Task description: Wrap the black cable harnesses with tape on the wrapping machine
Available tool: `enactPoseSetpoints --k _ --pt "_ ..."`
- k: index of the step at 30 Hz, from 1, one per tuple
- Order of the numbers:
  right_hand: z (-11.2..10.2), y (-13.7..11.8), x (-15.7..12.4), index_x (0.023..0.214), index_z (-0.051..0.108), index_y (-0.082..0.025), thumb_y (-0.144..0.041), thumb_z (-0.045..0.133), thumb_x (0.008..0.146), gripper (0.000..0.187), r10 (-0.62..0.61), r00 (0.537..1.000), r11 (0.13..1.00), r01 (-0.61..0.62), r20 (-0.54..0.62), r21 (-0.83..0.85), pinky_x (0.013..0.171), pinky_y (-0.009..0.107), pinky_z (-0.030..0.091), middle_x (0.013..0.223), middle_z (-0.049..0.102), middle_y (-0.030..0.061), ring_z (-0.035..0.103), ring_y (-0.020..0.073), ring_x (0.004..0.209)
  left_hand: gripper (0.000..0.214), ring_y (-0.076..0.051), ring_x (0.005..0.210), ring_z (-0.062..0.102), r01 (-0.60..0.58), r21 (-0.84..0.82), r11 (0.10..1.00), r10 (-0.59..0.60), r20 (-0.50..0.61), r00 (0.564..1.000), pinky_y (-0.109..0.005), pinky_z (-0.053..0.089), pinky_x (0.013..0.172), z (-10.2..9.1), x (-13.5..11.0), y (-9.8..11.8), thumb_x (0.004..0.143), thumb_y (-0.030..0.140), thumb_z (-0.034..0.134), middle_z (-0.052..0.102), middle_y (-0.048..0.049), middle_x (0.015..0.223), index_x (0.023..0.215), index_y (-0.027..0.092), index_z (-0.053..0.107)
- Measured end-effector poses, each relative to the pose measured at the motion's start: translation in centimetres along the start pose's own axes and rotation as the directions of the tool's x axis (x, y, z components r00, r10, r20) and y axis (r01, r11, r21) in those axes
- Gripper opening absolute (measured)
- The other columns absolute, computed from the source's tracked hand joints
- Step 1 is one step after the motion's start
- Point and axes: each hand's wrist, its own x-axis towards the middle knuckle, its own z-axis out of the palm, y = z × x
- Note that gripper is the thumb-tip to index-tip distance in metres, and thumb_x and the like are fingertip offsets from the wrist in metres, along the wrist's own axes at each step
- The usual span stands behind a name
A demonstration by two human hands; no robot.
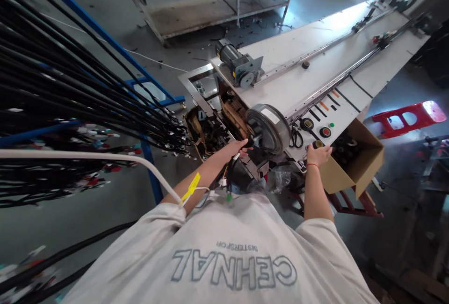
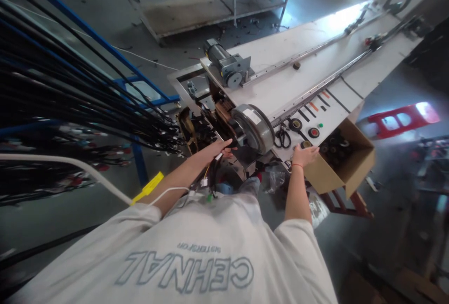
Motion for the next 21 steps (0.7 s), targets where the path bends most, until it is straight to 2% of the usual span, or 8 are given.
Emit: enactPoseSetpoints --k 3,4,6,9,12,15,19,21 --pt "-1.1 -5.2 0.4 0.134 0.044 -0.008 -0.03 0.06 0.085 0.056 -0.313 0.949 0.944 0.305 0.047 0.124 0.109 0.044 0.035 0.14 0.045 0.024 0.04 0.0304 0.134 0.039 -0.006 0.036 0.036 -0.144 0.164 0.976 0.148 -0.012 0.989 -0.02 0.041 0.046 0.0 0.2 -0.1 0.092 0.046 0.056 0.042 0.0055 0.043 0.076 0.011 0.066" --pt "-1.2 -7.6 0.4 0.131 0.047 -0.009 -0.033 0.054 0.088 0.049 -0.406 0.903 0.901 0.37 0.139 0.225 0.104 0.041 0.04 0.131 0.053 0.0209 0.049 0.0274 0.126 0.04 -0.006 0.037 0.037 -0.187 0.225 0.956 0.188 0.017 0.982 -0.021 0.041 0.046 0.0 0.4 0.1 0.091 0.049 0.057 0.044 0.0049 0.044 0.075 0.012 0.066" --pt "-0.8 -12.9 0.2 0.121 0.055 -0.011 -0.041 0.045 0.094 0.042 -0.55 0.747 0.821 0.4 0.374 0.407 0.094 0.037 0.047 0.107 0.066 0.0135 0.062 0.0226 0.103 0.043 -0.009 0.04 0.043 -0.241 0.364 0.9 0.222 0.093 0.971 -0.022 0.042 0.047 0.4 0.6 0.7 0.089 0.052 0.056 0.048 0.0029 0.045 0.071 0.015 0.064" --pt "0.1 -20.8 -1.2 0.094 0.066 -0.012 -0.05 0.045 0.094 0.043 -0.584 0.503 0.811 0.389 0.637 0.437 0.094 0.039 0.047 0.075 0.065 0.0061 0.065 0.0225 0.087 0.042 -0.014 0.046 0.052 -0.3 0.529 0.794 0.251 0.165 0.954 -0.025 0.044 0.049 1.6 0.2 2.3 0.09 0.05 0.053 0.056 -0.0007 0.049 0.065 0.017 0.061" --pt "0.2 -25.7 -3.7 0.071 0.065 -0.016 -0.04 0.058 0.087 0.03 -0.53 0.419 0.83 0.435 0.737 0.349 0.1 0.043 0.042 0.064 0.062 0.0046 0.064 0.026 0.094 0.035 -0.016 0.059 0.06 -0.432 0.672 0.601 0.414 0.2 0.888 -0.024 0.047 0.058 3.0 -1.0 4.0 0.089 0.044 0.053 0.062 -0.0009 0.056 0.067 0.019 0.063" --pt "0.1 -26.2 -4.8 0.064 0.063 -0.019 -0.033 0.059 0.083 0.023 -0.578 0.371 0.79 0.479 0.727 0.383 0.1 0.047 0.042 0.066 0.064 0.0059 0.063 0.0289 0.098 0.025 -0.021 0.071 0.065 -0.399 0.785 0.474 0.534 0.105 0.839 -0.027 0.048 0.068 4.1 -1.3 5.2 0.079 0.041 0.068 0.067 -0.0037 0.064 0.071 0.017 0.067" --pt "0.0 -21.6 -3.2 0.061 0.064 -0.022 -0.051 0.05 0.078 0.037 -0.65 0.418 0.76 0.38 0.635 0.527 0.085 0.041 0.052 0.063 0.065 0.005 0.065 0.0289 0.082 0.051 -0.035 0.086 0.069 -0.132 0.991 -0.025 0.489 0.127 0.863 -0.04 0.052 0.069 5.3 -0.1 5.1 0.079 0.062 0.063 0.072 -0.018 0.087 0.091 0.012 0.07" --pt "-0.7 -17.9 -2.7 0.069 0.068 -0.023 -0.06 0.051 0.072 0.04 -0.683 0.454 0.722 0.299 0.573 0.624 0.075 0.039 0.055 0.069 0.068 0.0033 0.066 0.0279 0.077 0.057 -0.037 0.087 0.07 -0.065 0.989 -0.133 0.532 0.127 0.837 -0.042 0.053 0.067 5.8 0.3 4.3 0.08 0.062 0.062 0.071 -0.0228 0.092 0.099 0.009 0.068"
